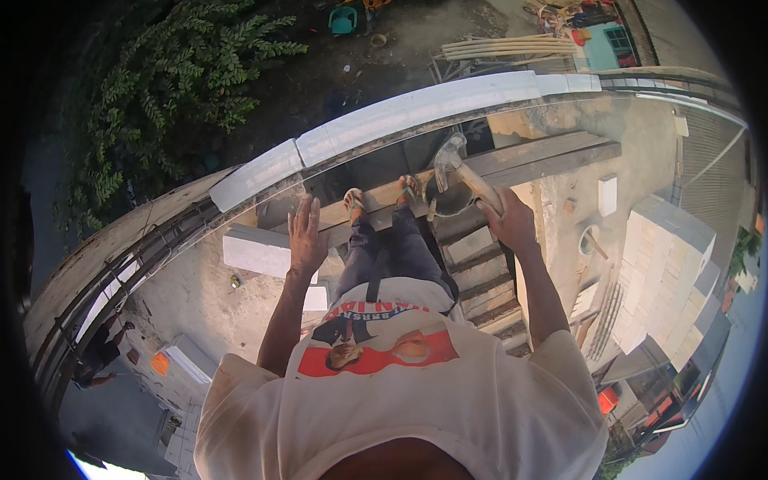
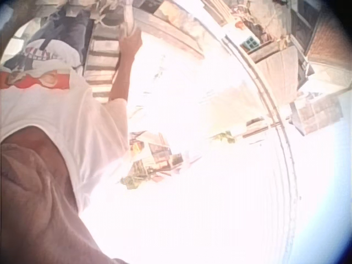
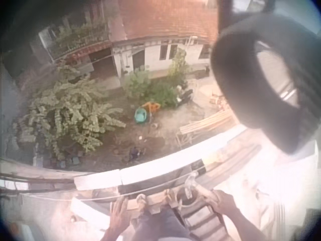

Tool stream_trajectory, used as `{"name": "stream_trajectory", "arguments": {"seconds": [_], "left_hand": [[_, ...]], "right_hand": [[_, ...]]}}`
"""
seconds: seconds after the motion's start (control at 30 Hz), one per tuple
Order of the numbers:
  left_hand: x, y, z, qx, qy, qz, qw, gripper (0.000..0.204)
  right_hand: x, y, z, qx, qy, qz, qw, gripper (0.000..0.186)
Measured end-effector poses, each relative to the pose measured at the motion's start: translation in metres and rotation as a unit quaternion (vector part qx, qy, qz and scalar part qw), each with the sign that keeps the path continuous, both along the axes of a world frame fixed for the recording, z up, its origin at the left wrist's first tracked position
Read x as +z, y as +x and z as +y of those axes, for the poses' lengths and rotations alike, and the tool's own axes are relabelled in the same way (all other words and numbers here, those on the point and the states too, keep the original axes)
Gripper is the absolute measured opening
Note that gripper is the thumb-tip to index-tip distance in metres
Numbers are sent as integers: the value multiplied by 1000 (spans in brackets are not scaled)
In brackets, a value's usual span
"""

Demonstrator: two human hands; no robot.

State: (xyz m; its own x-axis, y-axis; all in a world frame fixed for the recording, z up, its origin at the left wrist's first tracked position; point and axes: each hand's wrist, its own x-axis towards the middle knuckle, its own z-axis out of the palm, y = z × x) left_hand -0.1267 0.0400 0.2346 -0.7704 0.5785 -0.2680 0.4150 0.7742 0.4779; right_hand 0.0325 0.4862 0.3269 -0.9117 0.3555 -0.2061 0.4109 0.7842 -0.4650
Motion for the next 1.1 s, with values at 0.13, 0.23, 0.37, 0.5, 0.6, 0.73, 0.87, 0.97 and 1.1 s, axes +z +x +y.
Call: {"name": "stream_trajectory", "arguments": {"seconds": [0.13, 0.23, 0.37, 0.5, 0.6, 0.73, 0.87, 0.97, 1.1], "left_hand": [[-38, 52, -25, -32, -58, -202, 977, 89], [-57, 85, -43, 2, -74, -333, 940, 86], [-82, 118, -57, 44, -145, -463, 873, 81], [-22, 98, -18, 107, -179, -584, 785, 75], [-12, 89, -4, 48, -190, -591, 783, 76], [-72, 126, -33, 14, -157, -548, 822, 92], [-41, 113, 14, 48, -180, -563, 805, 88], [-43, 126, 20, 64, -148, -527, 834, 86], [-57, 143, 33, 63, -123, -506, 852, 88]], "right_hand": [[13, -46, 74, 103, 131, 81, 983, 46], [17, -75, 115, 129, 177, 57, 974, 47], [9, -116, 175, 217, 207, 16, 954, 47], [-8, -132, 207, 255, 229, 14, 939, 44], [-6, -144, 213, 247, 213, -35, 945, 47], [-46, -146, 249, 265, 252, 23, 931, 53], [-57, -157, 272, 275, 235, 34, 932, 53], [-55, -171, 273, 276, 200, 16, 940, 51], [-54, -184, 269, 278, 156, -17, 948, 52]]}}
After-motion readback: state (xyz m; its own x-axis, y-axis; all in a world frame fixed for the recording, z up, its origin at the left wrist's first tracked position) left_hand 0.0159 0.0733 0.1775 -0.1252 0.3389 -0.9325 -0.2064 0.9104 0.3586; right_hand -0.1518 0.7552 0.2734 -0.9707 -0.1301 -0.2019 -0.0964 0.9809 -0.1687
